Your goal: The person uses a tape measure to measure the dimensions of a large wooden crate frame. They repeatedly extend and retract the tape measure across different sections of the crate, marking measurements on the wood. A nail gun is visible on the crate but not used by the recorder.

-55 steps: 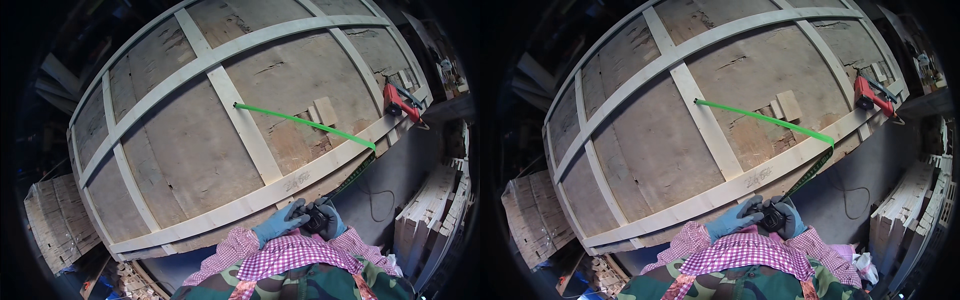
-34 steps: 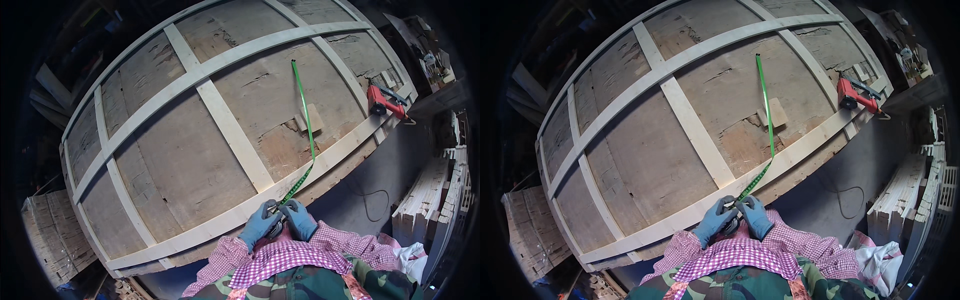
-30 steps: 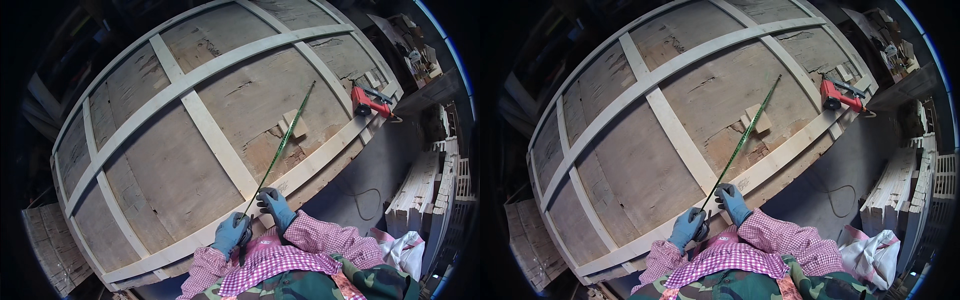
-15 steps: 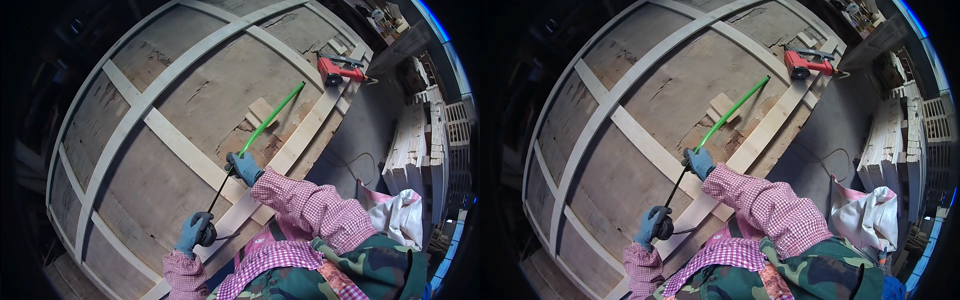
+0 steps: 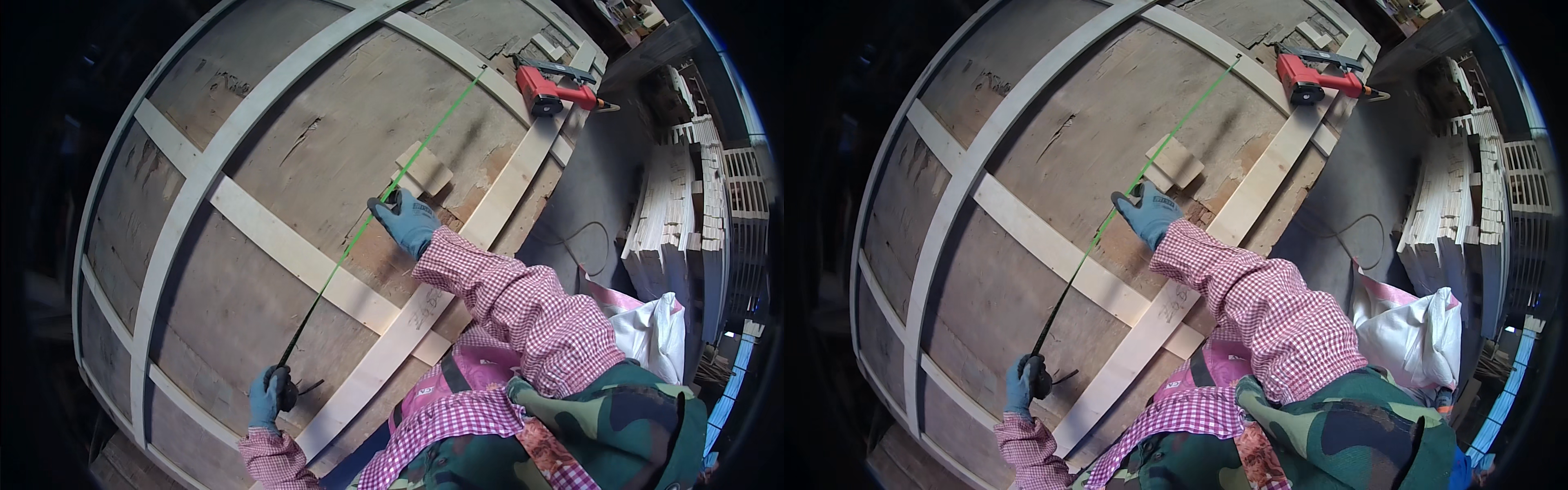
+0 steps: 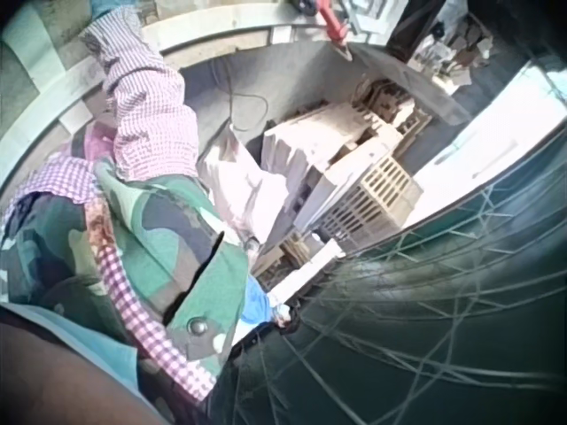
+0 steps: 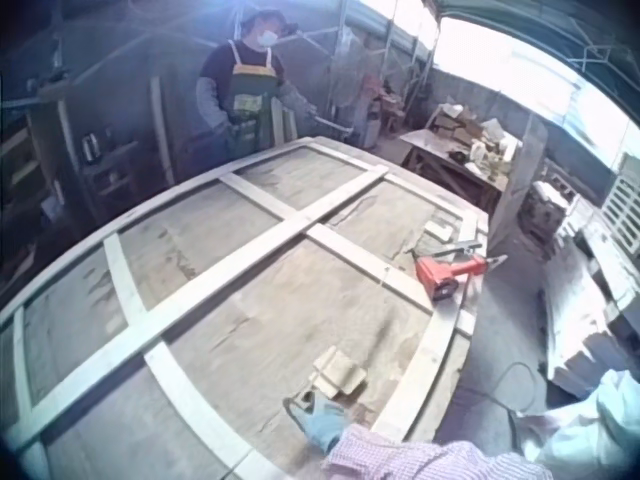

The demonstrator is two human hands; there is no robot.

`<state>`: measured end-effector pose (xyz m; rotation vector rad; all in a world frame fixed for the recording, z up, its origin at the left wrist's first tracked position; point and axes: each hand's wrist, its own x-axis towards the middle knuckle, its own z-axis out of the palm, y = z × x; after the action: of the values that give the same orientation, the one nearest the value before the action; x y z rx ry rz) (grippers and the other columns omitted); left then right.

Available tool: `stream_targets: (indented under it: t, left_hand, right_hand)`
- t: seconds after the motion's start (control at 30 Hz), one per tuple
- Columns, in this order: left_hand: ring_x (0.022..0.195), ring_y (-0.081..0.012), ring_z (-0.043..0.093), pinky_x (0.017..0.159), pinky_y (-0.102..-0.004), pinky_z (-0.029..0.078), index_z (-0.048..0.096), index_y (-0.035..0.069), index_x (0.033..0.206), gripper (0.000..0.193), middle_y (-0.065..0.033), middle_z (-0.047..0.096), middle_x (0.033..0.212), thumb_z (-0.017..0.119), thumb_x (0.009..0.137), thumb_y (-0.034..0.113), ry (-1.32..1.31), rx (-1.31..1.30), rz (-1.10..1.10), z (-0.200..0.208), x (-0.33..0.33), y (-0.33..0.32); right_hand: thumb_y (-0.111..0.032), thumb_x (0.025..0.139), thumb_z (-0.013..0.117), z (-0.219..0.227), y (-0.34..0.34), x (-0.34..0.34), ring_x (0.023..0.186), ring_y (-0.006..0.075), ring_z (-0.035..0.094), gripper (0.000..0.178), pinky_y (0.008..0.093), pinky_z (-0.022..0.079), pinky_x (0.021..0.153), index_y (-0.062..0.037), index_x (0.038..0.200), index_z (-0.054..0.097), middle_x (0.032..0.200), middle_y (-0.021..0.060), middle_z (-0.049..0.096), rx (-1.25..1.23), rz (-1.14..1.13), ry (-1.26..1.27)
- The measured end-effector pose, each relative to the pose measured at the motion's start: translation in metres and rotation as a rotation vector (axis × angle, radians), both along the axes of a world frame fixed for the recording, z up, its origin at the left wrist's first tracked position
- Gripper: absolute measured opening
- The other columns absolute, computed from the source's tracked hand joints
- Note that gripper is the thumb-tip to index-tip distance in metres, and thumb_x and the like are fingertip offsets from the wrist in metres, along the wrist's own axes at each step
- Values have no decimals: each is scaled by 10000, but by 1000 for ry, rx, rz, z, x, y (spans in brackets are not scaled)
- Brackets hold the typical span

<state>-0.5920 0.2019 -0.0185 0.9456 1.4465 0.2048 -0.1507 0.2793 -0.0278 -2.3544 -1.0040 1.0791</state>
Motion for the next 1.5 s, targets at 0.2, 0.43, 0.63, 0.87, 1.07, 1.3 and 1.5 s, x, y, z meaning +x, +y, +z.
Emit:
stream_targets:
  t: [0.2, 0.43, 0.63, 0.87, 1.07, 1.3, 1.5]
  left_hand:
    - [710, -138, 601, 642, -263, 476, 661, 9, 980, 259, -39, 649, 792, 611, 911, 254, -5, -86, -80, -24, 4, 43]
    - [656, -135, 594, 593, -270, 462, 674, 22, 913, 235, -39, 642, 751, 592, 891, 241, 107, -204, -206, -26, -11, 65]
    - [649, -151, 615, 576, -285, 491, 647, 25, 915, 241, -54, 649, 770, 594, 904, 260, 57, -264, -234, -29, -6, 75]
    - [623, -141, 593, 572, -283, 476, 654, 30, 895, 244, -42, 635, 760, 593, 902, 265, 41, -329, -167, -28, 1, 83]
    - [753, -141, 576, 692, -294, 471, 660, 22, 988, 299, -29, 637, 810, 586, 902, 299, 85, -176, -366, -62, -13, 56]
    - [701, -117, 545, 641, -280, 450, 666, 30, 987, 297, 5, 608, 768, 590, 907, 306, 109, -248, -321, -65, 1, 27]
    - [797, -112, 543, 744, -266, 454, 642, 18, 1100, 350, 0, 633, 897, 582, 934, 320, 79, -263, -293, -83, -3, 7]
  right_hand:
    - [-513, 821, 645, -61, -26, 74, 1231, 363, 443, 751, 456, 361, 1026, -51, 1365, 410, 1318, 212, 475, 213, -84, -502]
    - [-560, 658, 752, -72, -4, 88, 1326, 373, 346, 1116, 438, 296, 1104, -67, 1494, 200, 1454, 218, 345, 3, 198, -533]
    - [-563, 675, 755, -39, 13, 104, 1255, 379, 447, 1115, 433, 386, 1050, -86, 1499, 176, 1393, 233, 407, -165, 195, -341]
    - [-511, 615, 712, 39, -18, 163, 1099, 359, 602, 1092, 382, 455, 964, -42, 1480, 239, 1229, 241, 588, -375, 310, -438]
    - [-687, 669, 676, 68, -26, 212, 1130, 332, 589, 1098, 374, 441, 970, -10, 1447, 299, 1281, 224, 561, 12, -60, -342]
    - [-674, 677, 681, -18, 63, 102, 1176, 351, 560, 1037, 414, 433, 1014, -100, 1456, 307, 1328, 228, 519, 209, 395, -369]
    - [-448, 727, 743, -29, 101, 27, 1155, 353, 539, 865, 442, 424, 978, -135, 1438, 362, 1253, 196, 560, 176, 548, -564]
